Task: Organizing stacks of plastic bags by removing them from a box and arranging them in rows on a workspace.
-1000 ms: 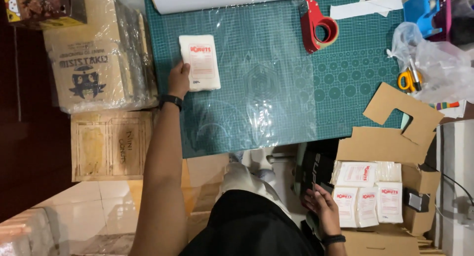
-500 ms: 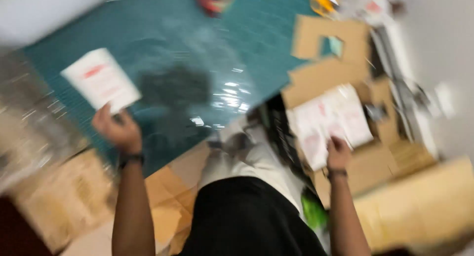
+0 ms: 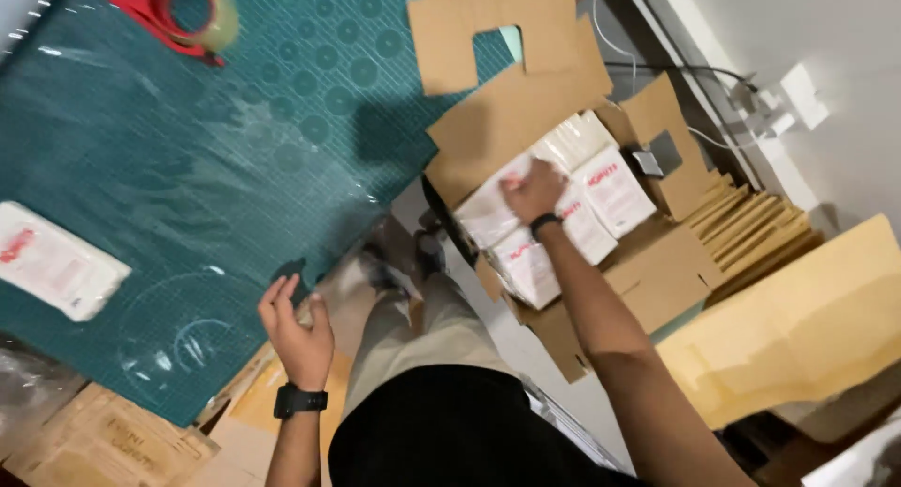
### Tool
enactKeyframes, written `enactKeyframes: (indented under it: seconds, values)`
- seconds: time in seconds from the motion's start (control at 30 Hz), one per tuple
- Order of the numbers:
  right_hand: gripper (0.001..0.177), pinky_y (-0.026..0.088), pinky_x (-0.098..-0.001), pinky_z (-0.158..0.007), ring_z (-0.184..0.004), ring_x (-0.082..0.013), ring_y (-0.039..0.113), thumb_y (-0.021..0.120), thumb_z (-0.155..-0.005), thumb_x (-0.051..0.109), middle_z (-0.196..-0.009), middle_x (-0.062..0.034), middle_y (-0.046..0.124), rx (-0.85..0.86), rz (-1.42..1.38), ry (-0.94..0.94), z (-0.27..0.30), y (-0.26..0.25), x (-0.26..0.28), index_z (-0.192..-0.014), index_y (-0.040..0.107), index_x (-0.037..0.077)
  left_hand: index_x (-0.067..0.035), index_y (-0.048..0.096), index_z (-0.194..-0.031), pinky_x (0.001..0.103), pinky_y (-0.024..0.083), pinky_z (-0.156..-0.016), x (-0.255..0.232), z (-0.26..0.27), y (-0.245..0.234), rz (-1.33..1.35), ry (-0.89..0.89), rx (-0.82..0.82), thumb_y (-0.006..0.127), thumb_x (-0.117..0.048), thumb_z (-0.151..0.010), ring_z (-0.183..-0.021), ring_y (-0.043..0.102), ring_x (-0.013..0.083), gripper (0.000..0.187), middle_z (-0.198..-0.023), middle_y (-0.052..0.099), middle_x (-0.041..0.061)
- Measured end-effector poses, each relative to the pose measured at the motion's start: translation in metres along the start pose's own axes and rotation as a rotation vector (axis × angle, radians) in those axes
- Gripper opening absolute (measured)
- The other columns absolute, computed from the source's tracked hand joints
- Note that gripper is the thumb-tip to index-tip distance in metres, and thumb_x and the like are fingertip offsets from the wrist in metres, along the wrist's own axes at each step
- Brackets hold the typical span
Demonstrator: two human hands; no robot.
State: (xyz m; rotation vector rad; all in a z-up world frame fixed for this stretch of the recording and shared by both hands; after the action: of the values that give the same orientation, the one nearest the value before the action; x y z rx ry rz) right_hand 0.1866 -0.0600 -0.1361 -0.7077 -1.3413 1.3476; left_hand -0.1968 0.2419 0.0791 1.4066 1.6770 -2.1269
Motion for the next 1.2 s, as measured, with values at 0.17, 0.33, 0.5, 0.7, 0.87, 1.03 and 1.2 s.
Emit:
enactKeyframes:
  seconds: [0.17,0.33,0.5,0.7,0.87,1.03,1.2]
  values:
    - [0.097,0.045,-0.0554,-0.108,-0.121,-0.0464,0.06,0.085,-0.069,0.064,-0.13,-0.0239,0.059,0.238,-0.148,0.087,0.009,-0.012,0.013,-0.139,0.054,0.004,-0.003,0.065,-0.129,0.055,0.045,-0.107,-0.005,0.025,0.017,-0.014,-0.061,0.009,0.072,-0.001,-0.087,-0.126,0.058,0.0448,0.042,-0.129,0.055,0.02]
    - [0.127,0.039,-0.049,-0.118,-0.138,-0.0395,0.051,0.09,-0.056,0.075,-0.149,-0.0216,0.048,0.564,-0.164,0.177,0.007,-0.04,0.016,-0.152,0.042,0.007,-0.006,0.066,-0.128,0.055,0.046,-0.107,-0.003,0.044,0.016,-0.008,-0.164,0.038,0.071,-0.003,-0.09,-0.126,0.058,0.0438,0.038,-0.128,0.056,0.017]
    - [0.058,0.05,-0.0356,-0.102,-0.117,-0.0255,0.067,0.086,-0.069,0.033,-0.124,-0.0075,0.073,0.767,-0.51,0.226,0.037,-0.107,0.058,-0.12,0.069,0.011,-0.004,0.063,-0.129,0.046,0.044,-0.11,-0.008,0.049,0.013,0.119,-0.221,0.124,0.063,-0.01,-0.096,-0.129,0.054,0.0322,0.033,-0.132,0.053,0.014]
    - [0.057,0.053,-0.0557,-0.094,-0.112,-0.0488,0.065,0.092,-0.072,0.019,-0.108,-0.0305,0.068,0.338,-0.402,-0.217,0.088,-0.246,0.096,-0.117,0.068,-0.006,-0.015,0.069,-0.081,0.039,0.053,-0.089,-0.111,0.003,-0.011,0.611,0.08,0.222,0.061,-0.038,-0.098,-0.085,0.071,0.0278,0.029,-0.083,0.071,0.007]
    - [0.059,0.057,-0.0529,-0.09,-0.102,-0.0458,0.071,0.088,-0.064,0.01,-0.107,-0.0249,0.073,0.573,-0.326,-0.705,0.162,-0.29,0.284,-0.119,0.068,0.0,-0.015,0.054,-0.144,0.053,0.044,-0.109,-0.097,0.011,-0.014,0.483,0.141,0.387,0.084,-0.037,-0.082,-0.127,0.059,0.0424,0.072,-0.132,0.062,0.019]
    - [0.071,0.052,-0.0547,-0.099,-0.118,-0.0466,0.065,0.087,-0.07,0.006,-0.129,-0.0265,0.069,0.735,-0.523,-0.914,0.191,-0.263,0.431,-0.135,0.062,-0.002,-0.019,0.059,-0.136,0.049,0.05,-0.098,0.006,0.005,-0.045,0.603,-0.213,0.556,0.085,-0.042,-0.082,-0.113,0.068,0.0326,0.064,-0.116,0.069,0.013]
    - [0.037,0.06,-0.0377,-0.078,-0.071,-0.0225,0.074,0.084,-0.074,0.002,-0.075,-0.0148,0.077,0.717,-0.752,-0.597,0.156,-0.226,0.454,-0.109,0.074,-0.003,-0.011,0.067,-0.113,0.032,0.046,-0.085,0.154,-0.028,-0.018,1.1,-0.271,0.181,0.1,-0.055,-0.054,-0.093,0.059,0.0133,0.08,-0.098,0.07,0.006]
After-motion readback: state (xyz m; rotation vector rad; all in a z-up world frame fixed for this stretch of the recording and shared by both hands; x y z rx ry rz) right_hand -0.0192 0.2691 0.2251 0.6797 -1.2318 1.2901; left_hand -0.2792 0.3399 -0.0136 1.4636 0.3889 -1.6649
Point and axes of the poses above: each hand's wrist, its own z-axis away from the middle knuckle, its own y-axis out of the palm, x = y × z, the point moved 8 cm from there along -z, towards the middle knuckle
